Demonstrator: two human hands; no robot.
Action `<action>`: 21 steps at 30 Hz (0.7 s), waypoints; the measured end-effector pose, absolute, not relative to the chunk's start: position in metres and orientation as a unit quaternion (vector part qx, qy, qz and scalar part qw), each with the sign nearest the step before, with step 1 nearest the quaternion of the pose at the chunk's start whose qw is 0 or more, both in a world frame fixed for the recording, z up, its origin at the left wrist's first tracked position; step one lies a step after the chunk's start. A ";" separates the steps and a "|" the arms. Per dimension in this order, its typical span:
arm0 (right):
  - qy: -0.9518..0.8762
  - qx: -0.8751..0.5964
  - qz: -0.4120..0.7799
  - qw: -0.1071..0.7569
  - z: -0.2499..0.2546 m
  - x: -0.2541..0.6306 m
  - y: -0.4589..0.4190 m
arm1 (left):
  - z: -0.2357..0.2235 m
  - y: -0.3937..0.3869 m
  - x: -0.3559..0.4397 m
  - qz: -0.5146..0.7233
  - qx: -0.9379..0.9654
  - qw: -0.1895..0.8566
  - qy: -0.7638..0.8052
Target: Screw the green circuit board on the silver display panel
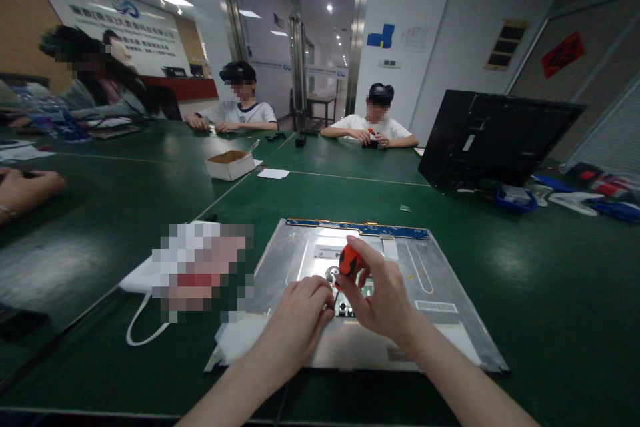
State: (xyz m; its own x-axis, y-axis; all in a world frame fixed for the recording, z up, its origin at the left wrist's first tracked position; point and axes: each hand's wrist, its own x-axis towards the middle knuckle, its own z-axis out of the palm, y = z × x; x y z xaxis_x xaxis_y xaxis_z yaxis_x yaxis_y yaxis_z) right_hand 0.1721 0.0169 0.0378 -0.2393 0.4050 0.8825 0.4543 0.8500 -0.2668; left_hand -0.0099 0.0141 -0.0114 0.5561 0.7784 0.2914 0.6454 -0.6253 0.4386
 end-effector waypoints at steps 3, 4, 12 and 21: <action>-0.783 -0.284 -0.028 0.553 0.037 0.172 0.016 | -0.011 0.014 -0.010 0.229 0.874 0.149 0.403; -0.782 -0.286 -0.031 0.553 0.036 0.172 0.016 | -0.010 0.014 -0.010 0.226 0.875 0.150 0.401; -0.792 -0.282 -0.026 0.540 0.038 0.172 0.015 | -0.009 0.014 -0.010 0.232 0.877 0.136 0.398; -0.794 -0.277 -0.015 0.540 0.037 0.172 0.016 | -0.016 0.014 -0.011 0.237 0.873 0.130 0.406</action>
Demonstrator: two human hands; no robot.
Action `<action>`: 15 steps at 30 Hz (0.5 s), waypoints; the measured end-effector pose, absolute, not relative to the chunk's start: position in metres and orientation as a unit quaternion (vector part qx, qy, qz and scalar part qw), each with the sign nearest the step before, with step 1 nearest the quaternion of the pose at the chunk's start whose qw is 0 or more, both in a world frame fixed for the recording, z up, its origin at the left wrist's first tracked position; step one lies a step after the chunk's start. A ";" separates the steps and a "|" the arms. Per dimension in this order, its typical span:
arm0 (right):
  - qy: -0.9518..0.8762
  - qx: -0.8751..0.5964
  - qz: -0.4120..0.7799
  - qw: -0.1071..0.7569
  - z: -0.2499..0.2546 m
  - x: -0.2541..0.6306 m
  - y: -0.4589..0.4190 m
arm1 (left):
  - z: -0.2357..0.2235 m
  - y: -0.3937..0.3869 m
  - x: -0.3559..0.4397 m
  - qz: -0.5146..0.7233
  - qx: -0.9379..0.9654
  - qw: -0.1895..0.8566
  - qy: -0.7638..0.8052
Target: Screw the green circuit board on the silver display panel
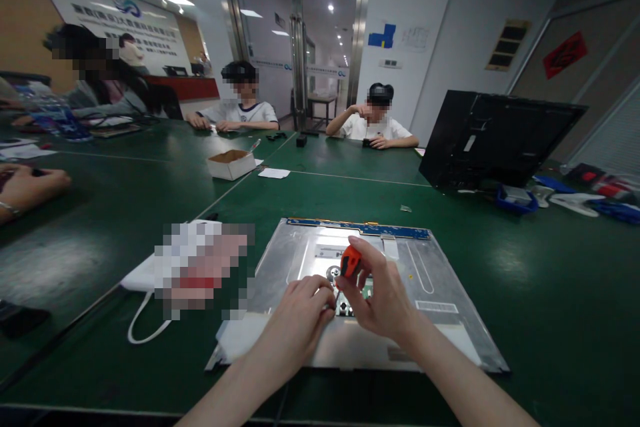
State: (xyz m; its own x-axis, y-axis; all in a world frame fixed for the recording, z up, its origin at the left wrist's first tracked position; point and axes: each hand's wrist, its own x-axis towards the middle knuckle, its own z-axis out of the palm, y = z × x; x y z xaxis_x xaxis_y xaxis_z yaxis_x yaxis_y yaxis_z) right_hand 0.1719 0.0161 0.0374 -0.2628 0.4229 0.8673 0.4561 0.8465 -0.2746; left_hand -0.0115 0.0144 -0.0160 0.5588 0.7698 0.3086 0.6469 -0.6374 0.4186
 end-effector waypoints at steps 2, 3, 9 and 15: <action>-0.792 -0.281 -0.020 0.541 0.037 0.172 0.017 | -0.016 0.015 -0.012 0.238 0.873 0.129 0.405; -0.791 -0.285 -0.020 0.541 0.036 0.172 0.017 | -0.017 0.015 -0.012 0.240 0.873 0.129 0.404; -0.790 -0.288 -0.007 0.541 0.033 0.173 0.018 | -0.018 0.015 -0.012 0.251 0.874 0.130 0.396; -0.793 -0.287 -0.013 0.537 0.033 0.174 0.018 | -0.014 0.015 -0.014 0.238 0.872 0.150 0.400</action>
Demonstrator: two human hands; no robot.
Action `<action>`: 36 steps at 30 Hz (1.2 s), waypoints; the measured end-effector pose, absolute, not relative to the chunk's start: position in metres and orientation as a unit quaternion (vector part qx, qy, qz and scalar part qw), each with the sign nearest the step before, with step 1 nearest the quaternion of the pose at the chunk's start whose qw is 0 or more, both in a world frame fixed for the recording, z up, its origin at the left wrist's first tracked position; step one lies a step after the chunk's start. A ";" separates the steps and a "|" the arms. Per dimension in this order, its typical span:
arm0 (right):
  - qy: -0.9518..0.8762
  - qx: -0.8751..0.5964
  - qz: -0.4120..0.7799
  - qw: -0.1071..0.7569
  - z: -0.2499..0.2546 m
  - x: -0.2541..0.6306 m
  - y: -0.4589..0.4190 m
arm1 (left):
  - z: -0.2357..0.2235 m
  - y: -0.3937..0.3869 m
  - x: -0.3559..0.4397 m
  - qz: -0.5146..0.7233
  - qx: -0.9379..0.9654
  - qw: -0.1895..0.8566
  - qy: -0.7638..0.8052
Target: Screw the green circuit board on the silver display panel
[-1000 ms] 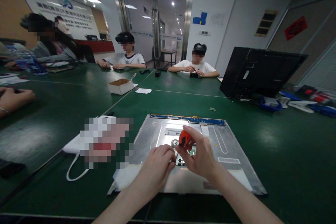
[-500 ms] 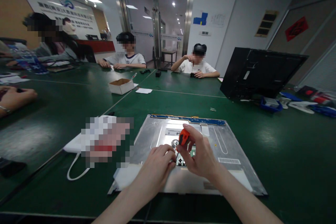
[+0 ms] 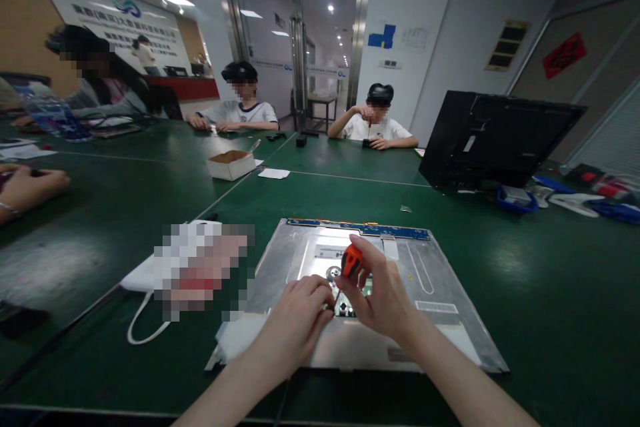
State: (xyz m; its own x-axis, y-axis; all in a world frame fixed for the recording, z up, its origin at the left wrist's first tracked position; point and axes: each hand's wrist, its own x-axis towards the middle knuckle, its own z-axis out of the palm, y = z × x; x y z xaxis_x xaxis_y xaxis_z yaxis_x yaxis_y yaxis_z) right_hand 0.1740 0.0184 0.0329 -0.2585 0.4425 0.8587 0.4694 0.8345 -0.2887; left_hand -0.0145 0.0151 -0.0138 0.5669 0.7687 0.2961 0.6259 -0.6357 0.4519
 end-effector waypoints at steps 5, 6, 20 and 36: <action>-0.793 -0.291 -0.016 0.535 0.032 0.174 0.019 | -0.011 0.014 -0.015 0.247 0.872 0.162 0.392; -0.792 -0.290 -0.016 0.536 0.032 0.174 0.019 | -0.010 0.014 -0.015 0.249 0.871 0.162 0.392; -0.793 -0.292 -0.018 0.534 0.032 0.175 0.019 | -0.009 0.011 -0.014 0.277 0.869 0.176 0.370; -0.788 -0.288 -0.004 0.545 0.028 0.172 0.020 | -0.007 0.011 -0.014 0.270 0.869 0.177 0.374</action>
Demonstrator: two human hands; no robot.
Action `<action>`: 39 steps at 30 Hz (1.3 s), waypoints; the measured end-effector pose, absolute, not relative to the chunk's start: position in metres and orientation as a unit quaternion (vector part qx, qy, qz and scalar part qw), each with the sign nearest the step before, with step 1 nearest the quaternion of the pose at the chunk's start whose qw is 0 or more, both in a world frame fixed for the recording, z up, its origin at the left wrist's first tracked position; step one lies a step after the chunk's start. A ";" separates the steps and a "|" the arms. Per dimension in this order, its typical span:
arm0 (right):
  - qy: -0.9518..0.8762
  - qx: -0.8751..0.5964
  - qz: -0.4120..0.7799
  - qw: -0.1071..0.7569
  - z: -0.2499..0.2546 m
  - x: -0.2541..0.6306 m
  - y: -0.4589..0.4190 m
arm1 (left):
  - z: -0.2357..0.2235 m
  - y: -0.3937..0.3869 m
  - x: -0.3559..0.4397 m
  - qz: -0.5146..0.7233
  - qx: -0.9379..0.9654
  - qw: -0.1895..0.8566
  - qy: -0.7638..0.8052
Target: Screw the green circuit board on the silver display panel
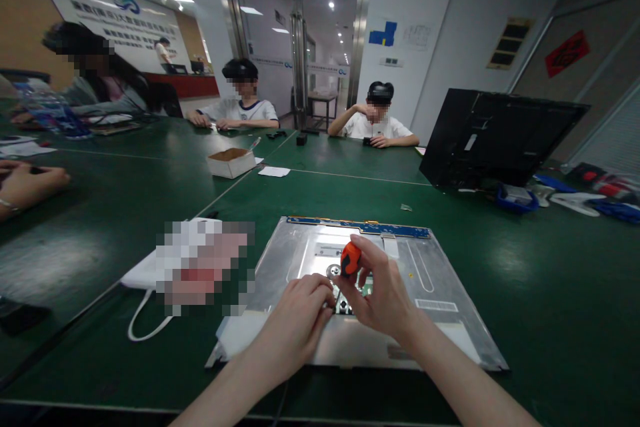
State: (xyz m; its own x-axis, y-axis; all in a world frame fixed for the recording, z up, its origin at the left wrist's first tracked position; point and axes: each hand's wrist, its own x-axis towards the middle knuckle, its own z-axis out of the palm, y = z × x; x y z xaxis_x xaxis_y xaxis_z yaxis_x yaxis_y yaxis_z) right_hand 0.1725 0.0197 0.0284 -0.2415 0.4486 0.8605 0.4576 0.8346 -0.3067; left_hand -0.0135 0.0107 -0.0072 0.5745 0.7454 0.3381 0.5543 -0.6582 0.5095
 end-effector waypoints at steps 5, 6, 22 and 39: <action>-0.789 -0.288 -0.006 0.543 0.028 0.173 0.020 | -0.008 0.011 -0.014 0.272 0.869 0.176 0.375; -0.789 -0.288 -0.008 0.543 0.028 0.172 0.020 | -0.009 0.012 -0.014 0.271 0.869 0.174 0.376; -0.790 -0.270 0.007 0.550 0.032 0.171 0.017 | -0.006 0.013 -0.012 0.234 0.876 0.155 0.393; -0.789 -0.276 0.021 0.549 0.025 0.171 0.020 | 0.000 0.012 -0.012 0.230 0.878 0.154 0.390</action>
State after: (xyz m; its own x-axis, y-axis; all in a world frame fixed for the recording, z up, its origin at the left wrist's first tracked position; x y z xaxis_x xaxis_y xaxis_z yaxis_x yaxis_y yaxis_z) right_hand 0.1711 0.0197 0.0254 -0.2456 0.4589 0.8539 0.4118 0.8468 -0.3366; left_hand -0.0124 0.0123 -0.0004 0.5896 0.7560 0.2844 0.6143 -0.6483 0.4499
